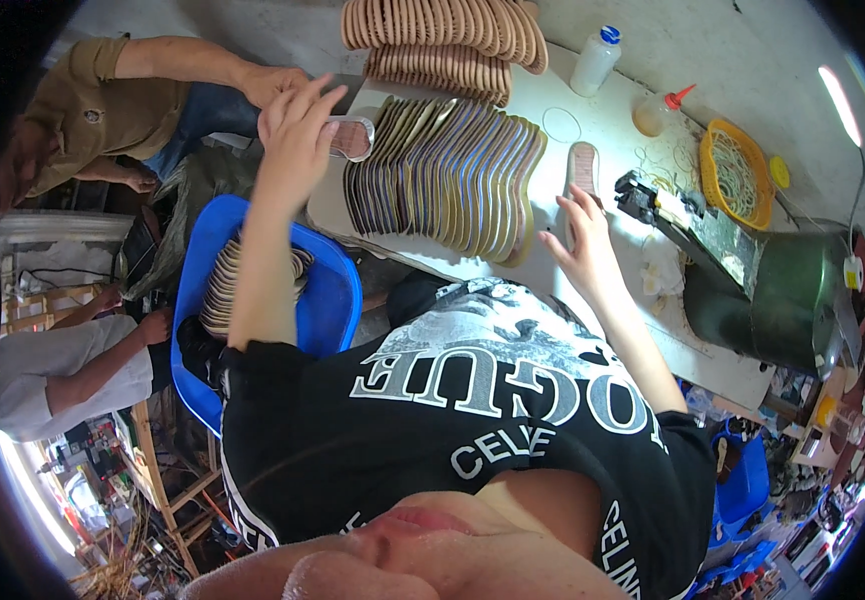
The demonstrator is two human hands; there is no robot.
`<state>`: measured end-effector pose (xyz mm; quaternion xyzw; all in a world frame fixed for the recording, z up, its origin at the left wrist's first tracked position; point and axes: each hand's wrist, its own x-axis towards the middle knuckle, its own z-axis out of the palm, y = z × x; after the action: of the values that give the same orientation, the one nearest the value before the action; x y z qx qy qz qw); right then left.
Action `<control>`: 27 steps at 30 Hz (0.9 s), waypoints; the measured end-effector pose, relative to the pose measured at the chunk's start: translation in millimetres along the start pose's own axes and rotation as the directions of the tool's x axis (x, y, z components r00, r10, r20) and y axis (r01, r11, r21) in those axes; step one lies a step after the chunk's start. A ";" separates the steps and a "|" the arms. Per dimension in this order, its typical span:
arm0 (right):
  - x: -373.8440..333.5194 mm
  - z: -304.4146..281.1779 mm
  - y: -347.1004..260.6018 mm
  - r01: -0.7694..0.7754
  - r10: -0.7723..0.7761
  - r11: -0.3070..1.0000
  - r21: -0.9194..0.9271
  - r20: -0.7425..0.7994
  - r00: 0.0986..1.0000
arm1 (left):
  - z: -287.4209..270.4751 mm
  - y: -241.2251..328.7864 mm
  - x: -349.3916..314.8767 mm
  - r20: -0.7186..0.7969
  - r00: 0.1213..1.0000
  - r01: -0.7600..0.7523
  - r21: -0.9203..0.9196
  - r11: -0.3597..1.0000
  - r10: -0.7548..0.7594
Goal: The person is assembling and gluing components of shoe soles in a workshop.
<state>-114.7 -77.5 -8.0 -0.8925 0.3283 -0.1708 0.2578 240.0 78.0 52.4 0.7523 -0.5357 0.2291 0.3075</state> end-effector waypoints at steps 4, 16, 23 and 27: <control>-3.8 -20.4 -27.1 0.065 -0.070 0.995 0.072 0.067 0.995 | -22.2 -25.5 29.4 0.639 0.742 -0.214 -0.062 0.975 0.203; -16.2 -42.8 -62.6 -0.262 0.015 0.294 0.919 0.270 0.963 | 32.4 187.7 65.0 0.590 0.579 0.163 -0.760 0.630 0.563; -25.4 -49.2 -31.7 -0.014 0.367 -0.005 1.000 0.015 0.930 | 87.5 250.2 105.6 0.642 0.381 0.020 -0.725 0.688 0.666; -12.3 -52.5 -25.6 -0.024 0.462 -0.145 0.989 0.089 0.882 | 135.4 260.7 122.7 0.745 0.106 0.320 -0.652 0.687 0.658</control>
<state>-135.8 -70.7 47.5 -0.2911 0.2930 -0.4333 0.8011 34.6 -161.3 96.2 0.4490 -0.7306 -0.5052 0.0970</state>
